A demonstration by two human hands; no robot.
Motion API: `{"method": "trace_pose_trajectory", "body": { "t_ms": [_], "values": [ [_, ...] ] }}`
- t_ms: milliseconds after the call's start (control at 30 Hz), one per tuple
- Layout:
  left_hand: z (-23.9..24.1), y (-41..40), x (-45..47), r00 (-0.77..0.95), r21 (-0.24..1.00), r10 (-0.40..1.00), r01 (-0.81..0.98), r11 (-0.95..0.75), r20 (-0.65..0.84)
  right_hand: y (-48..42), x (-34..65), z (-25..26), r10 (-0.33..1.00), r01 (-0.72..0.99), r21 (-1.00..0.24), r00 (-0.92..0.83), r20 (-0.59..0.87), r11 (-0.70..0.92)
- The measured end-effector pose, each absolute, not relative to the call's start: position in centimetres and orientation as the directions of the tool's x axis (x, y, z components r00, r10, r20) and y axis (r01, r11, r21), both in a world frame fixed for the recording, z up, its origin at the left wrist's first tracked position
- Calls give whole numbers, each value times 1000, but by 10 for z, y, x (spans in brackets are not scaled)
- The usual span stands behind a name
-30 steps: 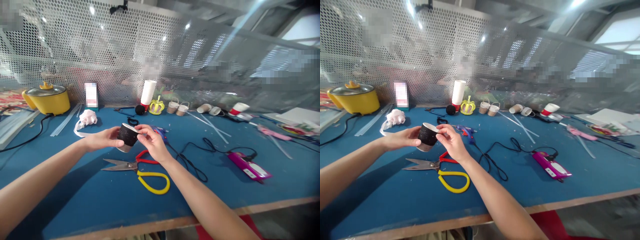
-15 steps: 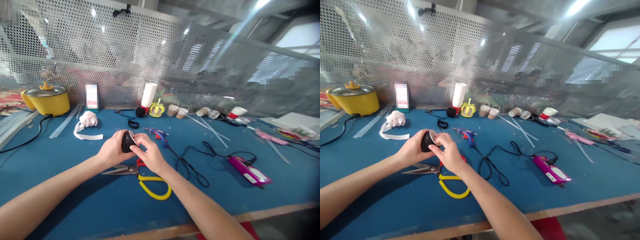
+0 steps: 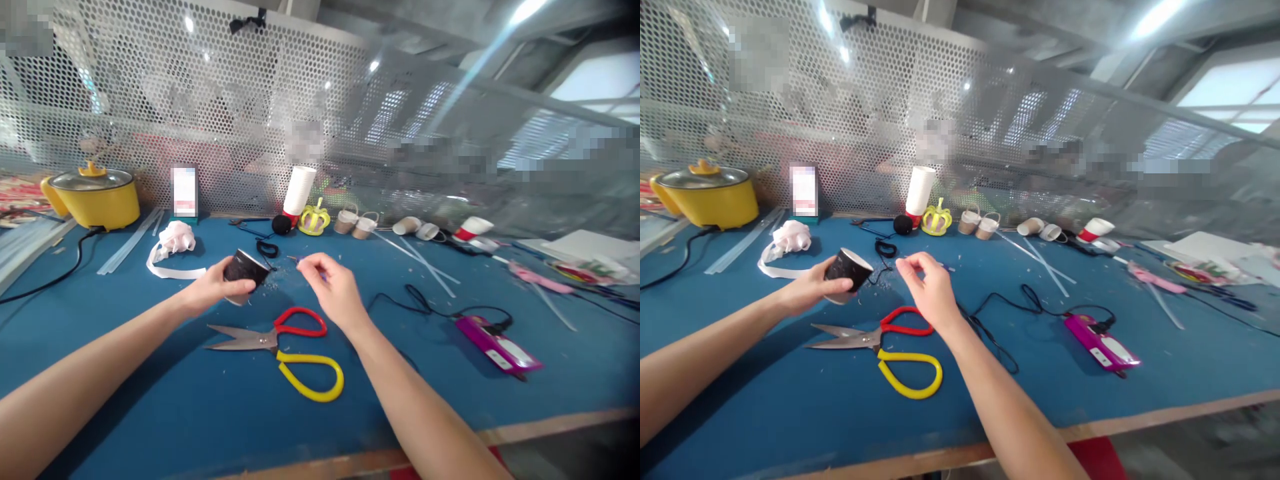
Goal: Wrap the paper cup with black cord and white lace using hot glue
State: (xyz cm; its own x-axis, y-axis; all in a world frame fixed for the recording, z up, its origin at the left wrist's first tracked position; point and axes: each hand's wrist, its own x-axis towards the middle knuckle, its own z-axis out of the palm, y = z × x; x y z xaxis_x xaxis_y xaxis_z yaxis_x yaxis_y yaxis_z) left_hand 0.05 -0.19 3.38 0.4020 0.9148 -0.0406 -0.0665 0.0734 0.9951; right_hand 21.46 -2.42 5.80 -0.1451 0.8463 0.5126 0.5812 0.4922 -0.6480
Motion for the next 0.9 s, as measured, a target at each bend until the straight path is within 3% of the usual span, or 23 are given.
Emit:
{"method": "trace_pose_trajectory", "body": {
  "t_ms": [133,333,433,500,600,767,900],
  "values": [
    [29,9,-8,349,935,936,-316,163,-45,-30,227,66,929,757,-542,-258,267,366],
    [29,14,-11,390,878,919,-417,237,-63,-64,219,56,816,820,-289,-552,-170,494],
    [31,13,-13,443,848,896,-466,254,-25,-76,210,50,808,840,-175,-542,-229,514],
    [32,12,-16,502,821,865,-490,292,-8,-80,207,48,821,852,-171,-523,-227,495],
    [33,14,-21,562,780,827,-518,350,2,-84,211,47,845,859,-275,-493,-209,433],
    [34,21,-24,509,748,861,-567,345,-11,-95,231,37,915,770,-610,-362,-178,185],
    [38,21,-18,332,728,929,-595,342,-165,-93,245,32,907,421,-881,-249,-339,-214]
  ]
}}
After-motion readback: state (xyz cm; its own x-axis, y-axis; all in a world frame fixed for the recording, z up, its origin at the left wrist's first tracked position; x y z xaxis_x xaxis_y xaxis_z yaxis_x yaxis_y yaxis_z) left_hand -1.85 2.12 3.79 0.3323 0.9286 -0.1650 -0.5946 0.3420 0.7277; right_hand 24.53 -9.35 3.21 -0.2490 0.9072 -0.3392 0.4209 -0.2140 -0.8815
